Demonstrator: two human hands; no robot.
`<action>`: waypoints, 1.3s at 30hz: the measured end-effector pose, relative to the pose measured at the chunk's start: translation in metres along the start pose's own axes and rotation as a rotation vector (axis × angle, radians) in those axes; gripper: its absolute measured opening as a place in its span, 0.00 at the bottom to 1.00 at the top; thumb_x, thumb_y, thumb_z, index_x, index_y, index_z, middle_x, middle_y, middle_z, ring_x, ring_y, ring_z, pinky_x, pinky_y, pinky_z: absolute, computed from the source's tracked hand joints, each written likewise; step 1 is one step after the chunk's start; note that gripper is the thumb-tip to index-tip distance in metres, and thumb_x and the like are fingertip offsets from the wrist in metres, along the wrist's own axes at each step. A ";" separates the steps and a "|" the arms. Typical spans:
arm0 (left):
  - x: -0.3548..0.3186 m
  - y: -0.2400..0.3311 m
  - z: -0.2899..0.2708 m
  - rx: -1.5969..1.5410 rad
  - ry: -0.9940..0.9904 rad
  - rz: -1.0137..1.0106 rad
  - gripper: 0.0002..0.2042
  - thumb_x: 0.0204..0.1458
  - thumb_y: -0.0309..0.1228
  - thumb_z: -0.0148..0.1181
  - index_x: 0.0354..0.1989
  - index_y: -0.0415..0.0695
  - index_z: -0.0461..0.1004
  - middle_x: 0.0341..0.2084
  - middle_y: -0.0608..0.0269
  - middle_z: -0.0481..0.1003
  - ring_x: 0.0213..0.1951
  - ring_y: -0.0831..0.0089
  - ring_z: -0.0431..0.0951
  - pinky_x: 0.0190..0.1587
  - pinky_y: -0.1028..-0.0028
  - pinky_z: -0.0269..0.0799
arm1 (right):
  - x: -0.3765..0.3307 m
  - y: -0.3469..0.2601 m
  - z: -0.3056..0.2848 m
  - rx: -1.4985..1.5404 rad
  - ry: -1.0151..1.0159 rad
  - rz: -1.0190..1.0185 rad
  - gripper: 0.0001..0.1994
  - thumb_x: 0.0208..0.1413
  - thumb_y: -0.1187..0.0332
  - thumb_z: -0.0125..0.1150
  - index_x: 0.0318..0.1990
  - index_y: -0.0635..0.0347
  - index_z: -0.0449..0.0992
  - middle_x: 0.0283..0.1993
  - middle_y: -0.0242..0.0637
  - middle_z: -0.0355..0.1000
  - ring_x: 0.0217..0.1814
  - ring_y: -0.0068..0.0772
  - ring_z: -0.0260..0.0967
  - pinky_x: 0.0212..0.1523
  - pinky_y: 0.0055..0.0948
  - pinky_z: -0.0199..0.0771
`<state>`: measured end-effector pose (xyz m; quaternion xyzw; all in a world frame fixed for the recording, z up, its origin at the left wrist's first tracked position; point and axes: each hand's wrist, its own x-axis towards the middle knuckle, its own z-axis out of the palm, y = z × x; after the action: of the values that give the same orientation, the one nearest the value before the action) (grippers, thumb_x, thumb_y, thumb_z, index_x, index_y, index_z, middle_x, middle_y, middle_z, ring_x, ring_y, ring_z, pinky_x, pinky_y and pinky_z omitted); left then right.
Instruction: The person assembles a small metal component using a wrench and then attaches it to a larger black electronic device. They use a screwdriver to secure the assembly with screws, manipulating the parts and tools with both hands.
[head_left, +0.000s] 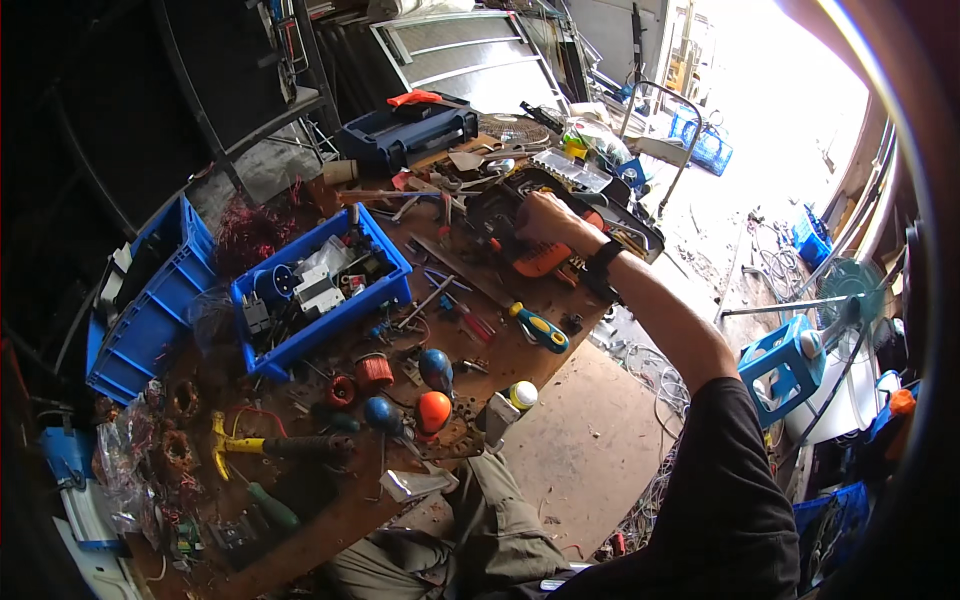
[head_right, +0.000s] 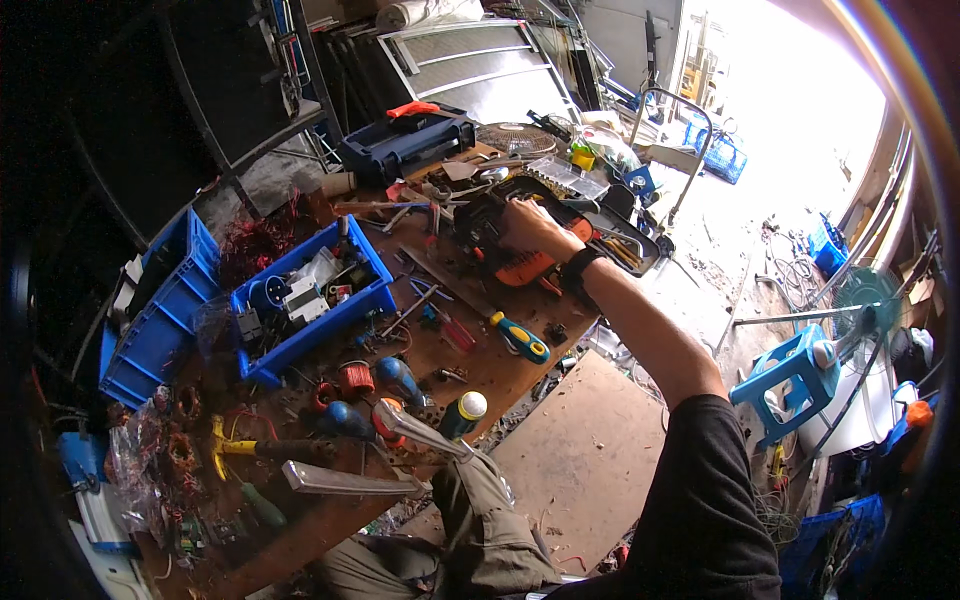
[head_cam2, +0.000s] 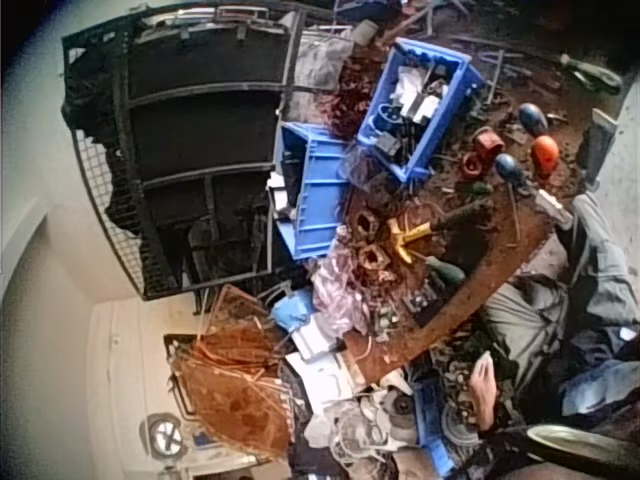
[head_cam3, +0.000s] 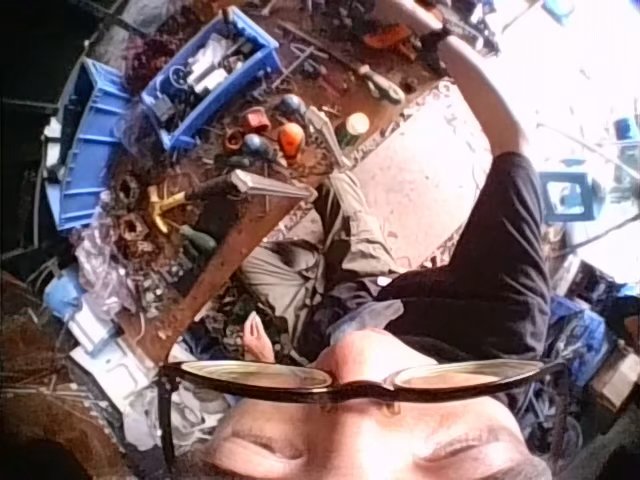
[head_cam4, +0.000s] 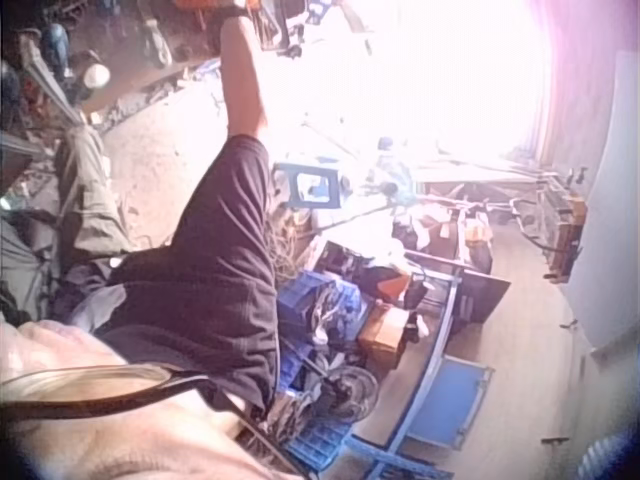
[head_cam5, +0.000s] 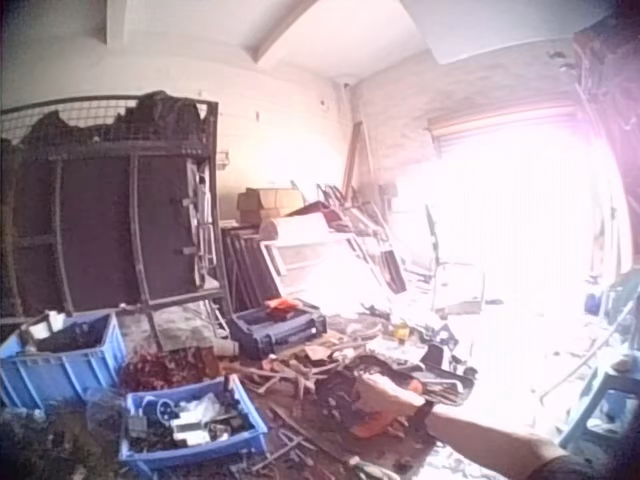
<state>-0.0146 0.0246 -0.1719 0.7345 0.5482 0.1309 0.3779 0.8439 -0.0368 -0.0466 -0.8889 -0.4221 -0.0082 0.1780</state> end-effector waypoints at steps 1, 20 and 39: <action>0.000 -0.001 0.000 0.000 -0.001 0.002 0.15 0.68 0.31 0.57 0.55 0.32 0.76 0.50 0.50 0.80 0.52 0.62 0.79 0.56 0.69 0.75 | 0.001 0.000 0.002 -0.031 0.008 -0.023 0.10 0.44 0.64 0.74 0.33 0.57 0.86 0.33 0.43 0.82 0.37 0.43 0.82 0.40 0.38 0.81; 0.004 -0.004 0.003 -0.082 -0.011 -0.036 0.15 0.67 0.30 0.58 0.55 0.32 0.76 0.52 0.48 0.79 0.55 0.60 0.78 0.59 0.67 0.75 | -0.019 -0.009 -0.005 -0.039 -0.010 -0.080 0.11 0.42 0.66 0.73 0.35 0.57 0.85 0.30 0.43 0.81 0.35 0.43 0.81 0.39 0.39 0.81; 0.004 0.018 0.007 0.020 -0.035 -0.066 0.15 0.68 0.30 0.54 0.55 0.30 0.76 0.52 0.46 0.79 0.53 0.58 0.79 0.57 0.66 0.76 | -0.019 0.003 0.005 -0.049 -0.109 -0.059 0.18 0.42 0.57 0.77 0.36 0.60 0.85 0.36 0.47 0.82 0.40 0.47 0.82 0.42 0.42 0.80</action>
<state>0.0039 0.0231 -0.1647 0.7218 0.5669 0.1000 0.3842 0.8334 -0.0515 -0.0553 -0.8793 -0.4567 0.0245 0.1326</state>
